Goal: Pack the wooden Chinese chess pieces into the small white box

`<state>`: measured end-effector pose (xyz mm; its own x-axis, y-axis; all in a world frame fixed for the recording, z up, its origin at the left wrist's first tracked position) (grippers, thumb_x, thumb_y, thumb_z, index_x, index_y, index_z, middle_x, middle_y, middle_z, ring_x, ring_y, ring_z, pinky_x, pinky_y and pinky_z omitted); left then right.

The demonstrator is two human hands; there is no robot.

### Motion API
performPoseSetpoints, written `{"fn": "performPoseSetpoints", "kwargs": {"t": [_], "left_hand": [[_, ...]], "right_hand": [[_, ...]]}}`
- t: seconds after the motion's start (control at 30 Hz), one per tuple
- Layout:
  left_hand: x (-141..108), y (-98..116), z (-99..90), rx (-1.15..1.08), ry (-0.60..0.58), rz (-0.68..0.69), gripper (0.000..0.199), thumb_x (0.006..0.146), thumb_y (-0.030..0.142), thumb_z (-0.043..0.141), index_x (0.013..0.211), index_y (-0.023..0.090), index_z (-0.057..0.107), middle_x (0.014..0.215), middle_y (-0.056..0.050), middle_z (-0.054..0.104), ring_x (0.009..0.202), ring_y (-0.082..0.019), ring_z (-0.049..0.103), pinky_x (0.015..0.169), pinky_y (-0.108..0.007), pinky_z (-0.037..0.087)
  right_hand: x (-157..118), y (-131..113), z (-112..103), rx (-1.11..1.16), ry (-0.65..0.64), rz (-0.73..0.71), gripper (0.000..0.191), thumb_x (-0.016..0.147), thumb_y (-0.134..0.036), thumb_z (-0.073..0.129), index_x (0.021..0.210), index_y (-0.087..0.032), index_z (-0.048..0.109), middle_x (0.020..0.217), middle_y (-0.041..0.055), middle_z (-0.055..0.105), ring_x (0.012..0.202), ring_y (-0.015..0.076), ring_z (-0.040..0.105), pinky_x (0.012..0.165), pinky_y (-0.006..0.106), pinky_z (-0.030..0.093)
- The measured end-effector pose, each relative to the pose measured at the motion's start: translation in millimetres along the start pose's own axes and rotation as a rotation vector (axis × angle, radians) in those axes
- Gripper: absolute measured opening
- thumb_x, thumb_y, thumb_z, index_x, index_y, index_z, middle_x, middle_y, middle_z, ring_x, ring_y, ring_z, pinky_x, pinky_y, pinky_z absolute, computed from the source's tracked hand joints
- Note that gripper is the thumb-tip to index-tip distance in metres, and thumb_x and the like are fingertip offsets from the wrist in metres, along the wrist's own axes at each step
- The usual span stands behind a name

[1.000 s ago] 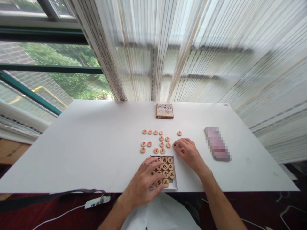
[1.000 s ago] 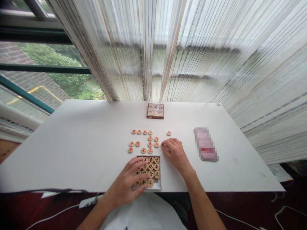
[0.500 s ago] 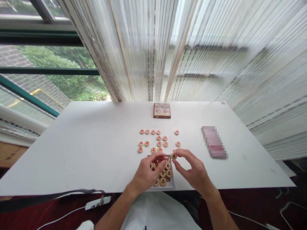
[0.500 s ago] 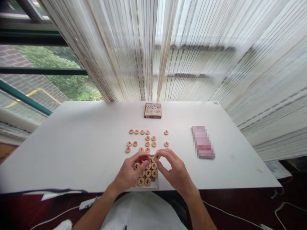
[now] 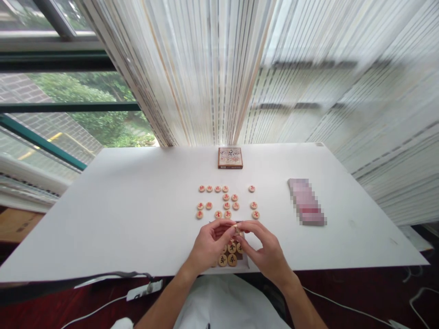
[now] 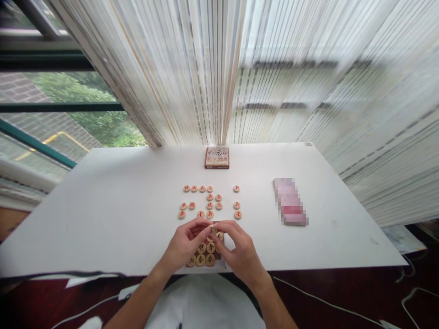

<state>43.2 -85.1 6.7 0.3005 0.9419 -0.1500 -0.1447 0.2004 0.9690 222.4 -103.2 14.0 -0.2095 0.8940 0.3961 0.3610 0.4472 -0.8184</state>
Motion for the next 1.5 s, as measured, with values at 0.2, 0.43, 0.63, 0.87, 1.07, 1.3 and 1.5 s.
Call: {"fn": "performPoseSetpoints", "kwargs": {"t": [0.2,0.43,0.63,0.87,1.07,1.3,1.5], "left_hand": [[-1,3,-3.5,-0.013,-0.075,-0.008,0.028,0.094,0.037,0.068,0.114,0.017,0.069,0.112,-0.010,0.077,0.101,-0.022,0.074,0.094,-0.033,0.059],[-4,0,-9.0,0.022,-0.137,-0.001,0.032,0.094,0.031,0.069,0.123,0.017,0.066,0.121,-0.012,0.074,0.112,-0.025,0.071,0.104,-0.041,0.055],[-5,5,-9.0,0.108,-0.122,0.017,0.032,0.094,0.031,0.068,0.124,0.019,0.067,0.121,-0.011,0.074,0.110,-0.025,0.071,0.103,-0.040,0.056],[-8,16,-8.0,0.349,-0.090,0.121,0.025,0.095,0.031,0.066,0.118,0.023,0.072,0.116,-0.005,0.076,0.101,-0.021,0.073,0.094,-0.033,0.059],[-9,16,-7.6,0.527,-0.024,0.243,0.022,0.093,0.027,0.067,0.114,0.025,0.073,0.113,-0.003,0.076,0.100,-0.019,0.072,0.092,-0.030,0.058],[-8,14,-7.1,0.607,-0.038,0.317,0.023,0.092,0.025,0.069,0.115,0.026,0.070,0.109,-0.003,0.074,0.099,-0.019,0.069,0.092,-0.030,0.055],[-8,15,-4.6,0.598,-0.026,0.271,0.020,0.091,0.030,0.070,0.110,0.024,0.071,0.104,-0.004,0.074,0.096,-0.020,0.069,0.089,-0.031,0.055]], "right_hand": [[-2,0,-1,0.065,0.023,0.138,0.019,0.094,-0.021,0.066,0.112,-0.025,0.068,0.104,0.0034,0.073,0.093,0.0186,0.068,0.084,0.031,0.056],[-5,2,0,0.083,0.017,0.202,0.017,0.094,-0.025,0.066,0.110,-0.025,0.070,0.104,0.0035,0.074,0.093,0.0191,0.068,0.084,0.031,0.056],[-5,3,0,0.154,-0.008,0.252,0.017,0.095,-0.028,0.066,0.111,-0.025,0.070,0.105,0.0036,0.074,0.093,0.0193,0.069,0.086,0.032,0.056],[-3,3,2,0.207,-0.026,0.302,0.015,0.096,-0.028,0.064,0.109,-0.025,0.070,0.104,0.0031,0.074,0.093,0.0186,0.069,0.087,0.031,0.056],[-5,5,6,0.276,0.019,0.363,0.014,0.094,-0.032,0.068,0.104,-0.023,0.070,0.100,0.0037,0.074,0.091,0.0190,0.071,0.085,0.031,0.058],[-7,4,13,0.367,0.066,0.438,0.019,0.092,-0.038,0.071,0.100,-0.021,0.070,0.096,0.0052,0.076,0.090,0.0209,0.075,0.082,0.030,0.062],[-8,0,9,0.324,0.055,0.429,0.020,0.094,-0.040,0.068,0.098,-0.020,0.072,0.096,0.0071,0.077,0.091,0.0230,0.076,0.084,0.034,0.063]]}}
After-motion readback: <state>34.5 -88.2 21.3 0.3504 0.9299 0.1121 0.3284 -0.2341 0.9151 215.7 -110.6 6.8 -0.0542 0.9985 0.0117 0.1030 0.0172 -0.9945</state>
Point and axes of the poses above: each hand's wrist, its own x-axis towards the middle knuckle, its own z-axis out of the palm, y = z × x, the point moved 1 cm from there along x, towards the middle knuckle
